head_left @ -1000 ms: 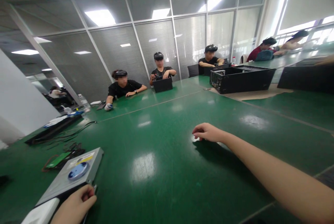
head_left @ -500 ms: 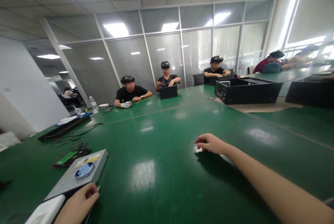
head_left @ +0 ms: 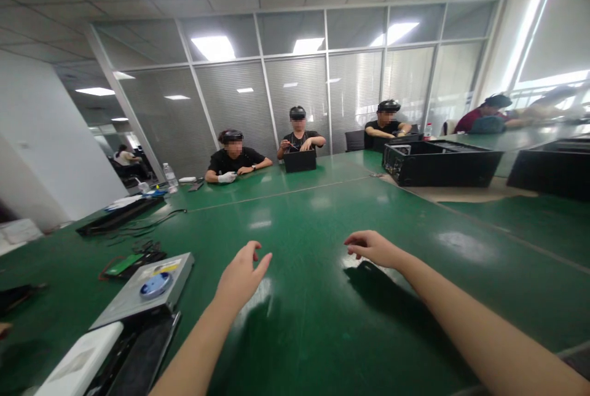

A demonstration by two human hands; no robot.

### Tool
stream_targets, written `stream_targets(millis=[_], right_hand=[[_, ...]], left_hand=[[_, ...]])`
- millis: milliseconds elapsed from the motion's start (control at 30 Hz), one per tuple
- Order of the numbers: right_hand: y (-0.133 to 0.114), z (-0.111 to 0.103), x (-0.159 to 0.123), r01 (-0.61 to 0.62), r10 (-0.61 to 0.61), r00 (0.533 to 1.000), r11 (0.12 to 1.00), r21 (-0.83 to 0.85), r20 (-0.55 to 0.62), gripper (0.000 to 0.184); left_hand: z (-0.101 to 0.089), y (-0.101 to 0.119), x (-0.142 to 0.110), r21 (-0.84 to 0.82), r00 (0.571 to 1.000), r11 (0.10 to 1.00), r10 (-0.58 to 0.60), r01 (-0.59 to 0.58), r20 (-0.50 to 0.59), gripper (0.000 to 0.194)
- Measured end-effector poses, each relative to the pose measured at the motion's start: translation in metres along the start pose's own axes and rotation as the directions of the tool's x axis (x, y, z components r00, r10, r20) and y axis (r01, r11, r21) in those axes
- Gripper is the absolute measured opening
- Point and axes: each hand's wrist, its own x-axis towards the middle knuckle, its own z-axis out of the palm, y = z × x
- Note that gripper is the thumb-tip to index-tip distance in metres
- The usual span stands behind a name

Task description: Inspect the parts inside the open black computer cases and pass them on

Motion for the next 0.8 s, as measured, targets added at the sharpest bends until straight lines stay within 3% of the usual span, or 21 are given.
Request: stream_targets(millis=[100, 167, 233, 367, 533, 700, 800], right_hand=[[0.006, -0.01, -0.001, 0.001, -0.003, 0.999, 0.999, -0.034, -0.048, 0.04], [0.009, -0.016, -0.001, -0.011, 0.008, 0.998, 0.999, -0.05, -0.066, 0.039], [0.01, -0.02, -0.001, -0.032, 0.027, 0.997, 0.998, -0.061, -0.073, 0.039], [0.007, -0.019, -0.001, -0.056, 0.054, 0.998, 0.996, -0.073, -0.033, 0.039], [-0.012, -0.022, -0.009, -0.032, 0.031, 0.999, 0.988, -0.151, -0.008, 0.037], [-0.023, -0.035, -0.017, -0.013, -0.019, 0.985, 0.982, -0.189, -0.17, 0.04], [-0.025, -0.029, -0.015, -0.016, -0.06, 0.937, 0.977, -0.214, -0.344, 0.036]], left_hand=[[0.033, -0.01, 0.008, -0.002, 1.0, 1.0, 0.007, -0.007, -0.019, 0.045], [0.041, -0.015, 0.006, 0.027, 0.998, 0.998, 0.062, -0.062, 0.021, 0.047], [0.039, -0.017, 0.002, 0.056, 0.996, 0.995, 0.078, -0.081, 0.048, 0.047], [0.029, -0.025, 0.002, 0.057, 0.992, 0.998, -0.014, 0.007, 0.124, 0.044], [0.032, -0.048, 0.012, 0.006, 0.988, 0.997, -0.076, 0.076, 0.133, 0.04], [0.038, -0.068, 0.02, 0.002, 0.985, 0.993, -0.118, 0.119, 0.123, 0.031], [0.039, -0.083, 0.025, -0.029, 0.984, 0.986, -0.161, 0.164, 0.07, 0.03]])
